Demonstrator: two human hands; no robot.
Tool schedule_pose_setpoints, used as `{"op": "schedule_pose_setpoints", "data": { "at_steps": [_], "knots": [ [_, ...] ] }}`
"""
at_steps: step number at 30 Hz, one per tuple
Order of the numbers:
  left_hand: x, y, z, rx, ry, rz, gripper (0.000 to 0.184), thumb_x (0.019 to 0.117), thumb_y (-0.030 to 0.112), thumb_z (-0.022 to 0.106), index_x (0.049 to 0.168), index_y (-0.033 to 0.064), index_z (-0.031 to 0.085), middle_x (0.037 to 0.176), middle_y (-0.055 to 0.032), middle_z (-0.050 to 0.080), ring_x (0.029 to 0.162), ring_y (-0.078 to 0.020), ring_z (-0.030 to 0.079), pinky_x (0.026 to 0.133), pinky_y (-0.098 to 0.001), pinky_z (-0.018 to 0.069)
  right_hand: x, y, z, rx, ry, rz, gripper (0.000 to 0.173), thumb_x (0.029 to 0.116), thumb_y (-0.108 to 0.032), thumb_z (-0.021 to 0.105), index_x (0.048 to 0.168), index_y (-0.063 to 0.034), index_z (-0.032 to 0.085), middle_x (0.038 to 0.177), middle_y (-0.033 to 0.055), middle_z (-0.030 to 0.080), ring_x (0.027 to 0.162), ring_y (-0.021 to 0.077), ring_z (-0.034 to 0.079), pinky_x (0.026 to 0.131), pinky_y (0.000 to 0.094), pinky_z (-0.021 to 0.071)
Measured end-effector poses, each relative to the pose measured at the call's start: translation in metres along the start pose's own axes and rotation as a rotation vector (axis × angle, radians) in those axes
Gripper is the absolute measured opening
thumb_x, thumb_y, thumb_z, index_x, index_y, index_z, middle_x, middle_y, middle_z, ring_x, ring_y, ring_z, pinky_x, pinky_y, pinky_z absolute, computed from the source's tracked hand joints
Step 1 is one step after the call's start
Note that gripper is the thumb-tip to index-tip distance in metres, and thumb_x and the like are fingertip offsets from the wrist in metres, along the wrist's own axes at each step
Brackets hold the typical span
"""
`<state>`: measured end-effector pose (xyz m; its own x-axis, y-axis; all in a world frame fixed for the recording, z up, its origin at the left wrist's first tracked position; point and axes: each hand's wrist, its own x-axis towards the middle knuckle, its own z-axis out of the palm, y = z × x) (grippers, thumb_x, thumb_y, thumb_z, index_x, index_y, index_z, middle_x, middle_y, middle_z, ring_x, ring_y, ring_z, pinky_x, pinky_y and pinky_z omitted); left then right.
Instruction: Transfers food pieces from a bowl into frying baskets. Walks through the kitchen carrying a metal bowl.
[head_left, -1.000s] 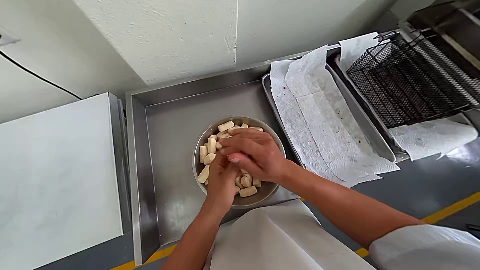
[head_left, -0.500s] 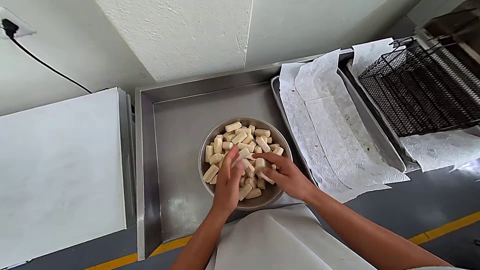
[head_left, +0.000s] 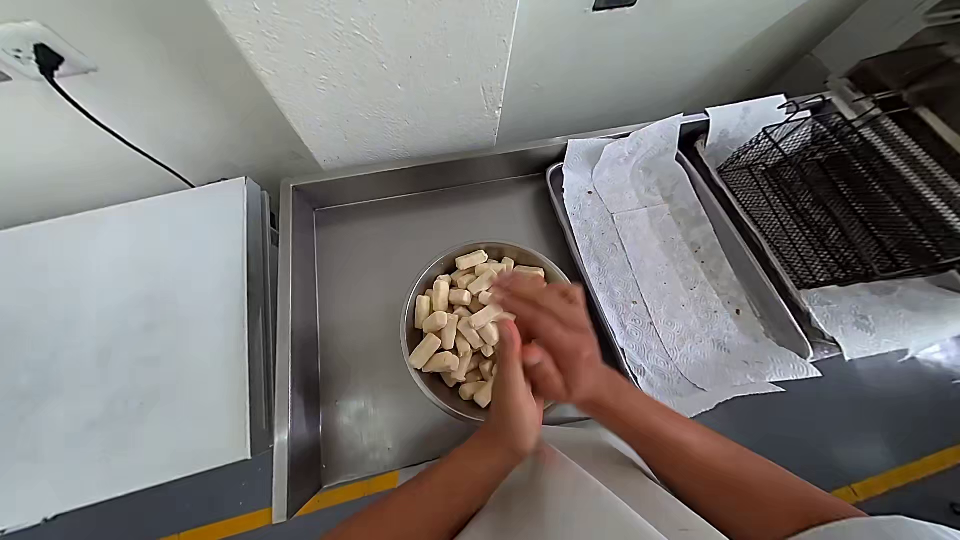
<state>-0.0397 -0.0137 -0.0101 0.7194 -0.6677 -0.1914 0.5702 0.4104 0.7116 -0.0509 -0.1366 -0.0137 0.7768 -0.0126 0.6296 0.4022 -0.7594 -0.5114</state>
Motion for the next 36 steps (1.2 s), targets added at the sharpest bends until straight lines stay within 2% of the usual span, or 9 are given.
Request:
{"op": "schedule_pose_setpoints", "data": {
  "at_steps": [4,7,11,14,18,23,30,33,36],
  "knots": [
    [-0.014,0.028,-0.026,0.583,-0.228,0.272,0.087,0.1008,0.073,0.02,0.155,0.0084,0.045,0.16,-0.0055,0.045,0.149,-0.0192,0.04,0.123,-0.0456,0.0339,0.014,0.037,-0.037,0.019,0.073,-0.023,0.069,0.1108,-0.052,0.017,0.132,-0.0008,0.059,0.141,0.0151,0.062,0.137,0.0229,0.054,0.118,0.0471,0.0375],
    [-0.009,0.043,-0.086,1.051,0.073,0.358,0.058,0.1052,0.048,0.048,0.15,0.0104,0.052,0.154,-0.005,0.052,0.142,-0.0179,0.049,0.116,-0.0444,0.0435,-0.001,0.063,-0.044,0.018,0.034,0.129,0.053,0.1118,-0.04,0.034,0.13,0.0012,0.062,0.131,0.0179,0.066,0.127,0.022,0.061,0.108,0.0401,0.0493],
    [0.005,0.036,-0.142,1.592,0.162,0.002,0.087,0.0871,0.042,0.078,0.157,0.008,0.039,0.159,-0.0169,0.042,0.144,-0.0341,0.045,0.116,-0.0571,0.0397,-0.035,0.089,-0.009,-0.079,-0.313,0.45,0.044,0.0987,-0.026,0.064,0.136,-0.0032,0.062,0.138,0.0154,0.063,0.13,0.0289,0.059,0.109,0.051,0.0496],
    [0.013,0.011,-0.137,1.783,0.102,-0.098,0.1,0.0839,0.032,0.083,0.161,0.0024,0.027,0.16,-0.0206,0.039,0.141,-0.0389,0.047,0.114,-0.0571,0.038,-0.048,0.076,0.037,-0.149,-0.529,0.324,0.06,0.0886,-0.019,0.074,0.146,-0.01,0.057,0.151,0.0152,0.054,0.143,0.0329,0.048,0.119,0.0586,0.0356],
    [0.025,0.025,-0.13,1.62,0.19,-0.112,0.065,0.0942,0.024,0.075,0.153,0.0127,0.049,0.144,-0.0155,0.058,0.128,-0.0349,0.059,0.103,-0.0569,0.0495,-0.044,0.072,0.055,-0.159,-0.44,0.162,0.034,0.085,-0.006,0.067,0.118,-0.0115,0.073,0.117,0.0093,0.072,0.124,0.0297,0.063,0.112,0.0545,0.0435],
    [0.014,0.033,-0.114,1.089,0.11,-0.053,0.038,0.0923,0.022,0.074,0.129,0.0133,0.069,0.126,-0.0033,0.068,0.107,-0.0164,0.068,0.09,-0.0425,0.0593,-0.032,0.065,0.004,0.268,-0.269,0.649,0.034,0.0923,-0.003,0.061,0.125,-0.0036,0.068,0.119,0.0101,0.07,0.105,0.0178,0.069,0.092,0.0406,0.0591],
    [0.007,-0.006,-0.094,1.241,-0.162,0.147,0.043,0.0928,0.036,0.073,0.131,0.0164,0.069,0.146,-0.0032,0.056,0.136,-0.0221,0.05,0.111,-0.0495,0.0437,-0.05,0.046,-0.027,0.317,-0.449,0.443,0.033,0.079,-0.005,0.061,0.108,-0.0102,0.075,0.119,0.0001,0.07,0.115,0.0094,0.064,0.096,0.0308,0.0572],
    [0.004,0.005,-0.116,1.226,0.067,0.287,0.042,0.0956,0.034,0.065,0.131,0.0115,0.068,0.143,-0.0075,0.06,0.136,-0.0241,0.052,0.111,-0.0507,0.0458,-0.074,0.066,-0.037,0.194,-0.303,0.522,0.02,0.0803,-0.006,0.058,0.094,-0.0075,0.072,0.12,0.0055,0.069,0.116,0.0156,0.064,0.096,0.0371,0.0564],
    [0.008,0.026,-0.149,1.184,0.406,0.279,0.048,0.0993,0.027,0.059,0.141,0.0027,0.057,0.143,-0.0179,0.056,0.135,-0.0301,0.052,0.109,-0.0527,0.0449,-0.095,0.097,-0.041,0.038,-0.028,0.813,0.024,0.0963,-0.005,0.056,0.117,0.0032,0.064,0.12,0.0161,0.066,0.112,0.0232,0.065,0.096,0.0443,0.0559]
  ]
}}
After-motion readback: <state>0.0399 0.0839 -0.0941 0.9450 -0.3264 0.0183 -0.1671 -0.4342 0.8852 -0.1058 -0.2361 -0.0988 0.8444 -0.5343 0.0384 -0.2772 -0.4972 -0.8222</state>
